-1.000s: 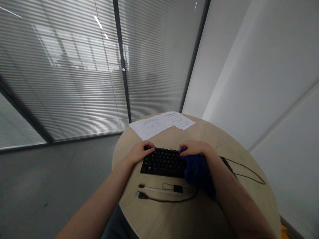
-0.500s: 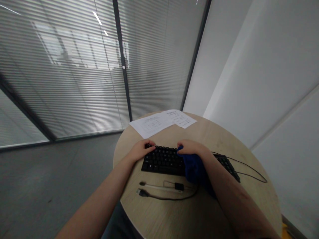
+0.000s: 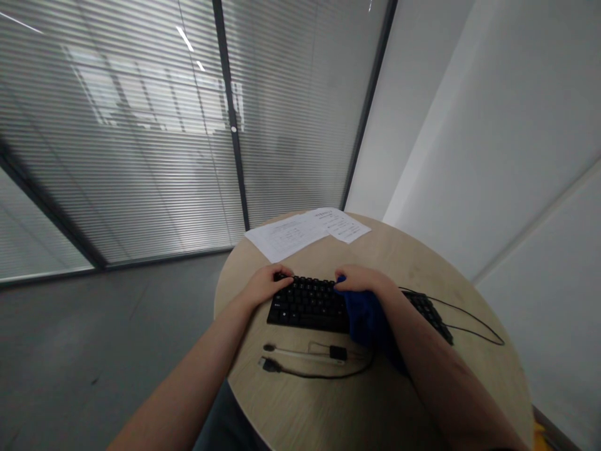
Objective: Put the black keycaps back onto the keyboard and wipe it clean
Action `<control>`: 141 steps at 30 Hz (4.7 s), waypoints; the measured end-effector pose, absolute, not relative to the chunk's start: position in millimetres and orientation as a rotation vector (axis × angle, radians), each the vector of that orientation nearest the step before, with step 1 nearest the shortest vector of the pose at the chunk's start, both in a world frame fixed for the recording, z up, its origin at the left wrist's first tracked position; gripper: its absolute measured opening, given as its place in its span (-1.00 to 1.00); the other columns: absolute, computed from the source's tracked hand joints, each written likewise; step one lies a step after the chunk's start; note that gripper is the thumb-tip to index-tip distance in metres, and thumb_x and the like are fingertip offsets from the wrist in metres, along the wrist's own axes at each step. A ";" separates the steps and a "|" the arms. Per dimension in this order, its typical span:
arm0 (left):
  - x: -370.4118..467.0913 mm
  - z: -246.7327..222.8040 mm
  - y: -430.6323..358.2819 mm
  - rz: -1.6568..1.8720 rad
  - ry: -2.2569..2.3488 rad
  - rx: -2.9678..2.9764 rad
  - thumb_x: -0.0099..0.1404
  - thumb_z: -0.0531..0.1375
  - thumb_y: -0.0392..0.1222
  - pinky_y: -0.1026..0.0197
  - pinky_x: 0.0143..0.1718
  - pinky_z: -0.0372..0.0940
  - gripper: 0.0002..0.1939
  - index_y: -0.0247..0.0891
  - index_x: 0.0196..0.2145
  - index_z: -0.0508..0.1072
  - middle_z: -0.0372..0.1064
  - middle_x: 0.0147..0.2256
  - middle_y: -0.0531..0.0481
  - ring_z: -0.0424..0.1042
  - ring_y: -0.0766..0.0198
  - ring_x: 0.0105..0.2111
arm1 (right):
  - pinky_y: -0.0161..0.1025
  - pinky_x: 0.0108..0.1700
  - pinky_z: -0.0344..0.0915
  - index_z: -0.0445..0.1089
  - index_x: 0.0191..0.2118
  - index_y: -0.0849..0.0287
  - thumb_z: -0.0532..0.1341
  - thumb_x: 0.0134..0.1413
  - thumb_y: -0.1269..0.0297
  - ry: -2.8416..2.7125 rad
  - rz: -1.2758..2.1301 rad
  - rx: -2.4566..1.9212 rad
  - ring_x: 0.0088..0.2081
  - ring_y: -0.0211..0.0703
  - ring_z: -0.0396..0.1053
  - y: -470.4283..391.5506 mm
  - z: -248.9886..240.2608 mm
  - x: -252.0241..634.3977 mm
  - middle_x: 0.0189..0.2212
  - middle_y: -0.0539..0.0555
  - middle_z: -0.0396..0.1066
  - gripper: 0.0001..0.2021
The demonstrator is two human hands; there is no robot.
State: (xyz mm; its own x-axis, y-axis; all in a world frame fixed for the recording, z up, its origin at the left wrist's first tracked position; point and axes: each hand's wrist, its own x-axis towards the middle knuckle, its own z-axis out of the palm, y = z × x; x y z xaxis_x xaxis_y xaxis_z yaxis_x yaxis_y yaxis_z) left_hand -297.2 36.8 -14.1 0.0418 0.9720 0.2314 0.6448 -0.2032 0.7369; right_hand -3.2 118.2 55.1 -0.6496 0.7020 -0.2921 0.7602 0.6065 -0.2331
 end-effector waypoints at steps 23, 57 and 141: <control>-295.7 -11.4 35.9 0.985 1.627 1.883 0.19 0.25 0.09 0.03 -0.05 0.40 -0.67 -0.17 -0.22 0.61 0.62 -0.20 -0.05 0.56 0.05 -0.16 | -0.27 -0.23 0.27 0.55 -0.16 0.19 0.29 0.13 0.22 2.638 -0.518 1.253 -0.18 -0.04 0.47 119.8 53.3 -4.9 -0.18 0.13 0.58 -0.79; -296.2 -10.5 35.9 0.985 1.620 1.880 0.19 0.25 0.11 0.03 -0.03 0.40 -0.67 -0.14 -0.23 0.60 0.63 -0.20 -0.02 0.56 0.05 -0.16 | -0.30 -0.34 0.21 0.58 -0.24 0.14 0.34 0.03 0.24 2.601 -0.483 1.225 -0.28 -0.10 0.48 124.8 59.0 10.1 -0.31 0.05 0.59 -0.84; -293.1 -5.5 33.1 0.964 1.657 1.875 0.19 0.24 0.12 0.05 -0.06 0.39 -0.66 -0.16 -0.23 0.60 0.62 -0.22 -0.02 0.56 0.05 -0.19 | -0.31 -0.33 0.19 0.54 -0.25 0.16 0.35 0.06 0.22 2.642 -0.422 1.200 -0.26 -0.12 0.46 132.0 76.3 38.7 -0.29 0.05 0.57 -0.84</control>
State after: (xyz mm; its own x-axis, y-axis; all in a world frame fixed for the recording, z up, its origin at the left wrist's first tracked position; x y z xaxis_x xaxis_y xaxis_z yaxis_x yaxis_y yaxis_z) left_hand -293.1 33.1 -5.5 0.0310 0.9789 0.2018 0.6595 -0.1717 0.7318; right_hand 38.7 132.0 76.3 -0.6468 0.6994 -0.3040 0.7593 0.6278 -0.1712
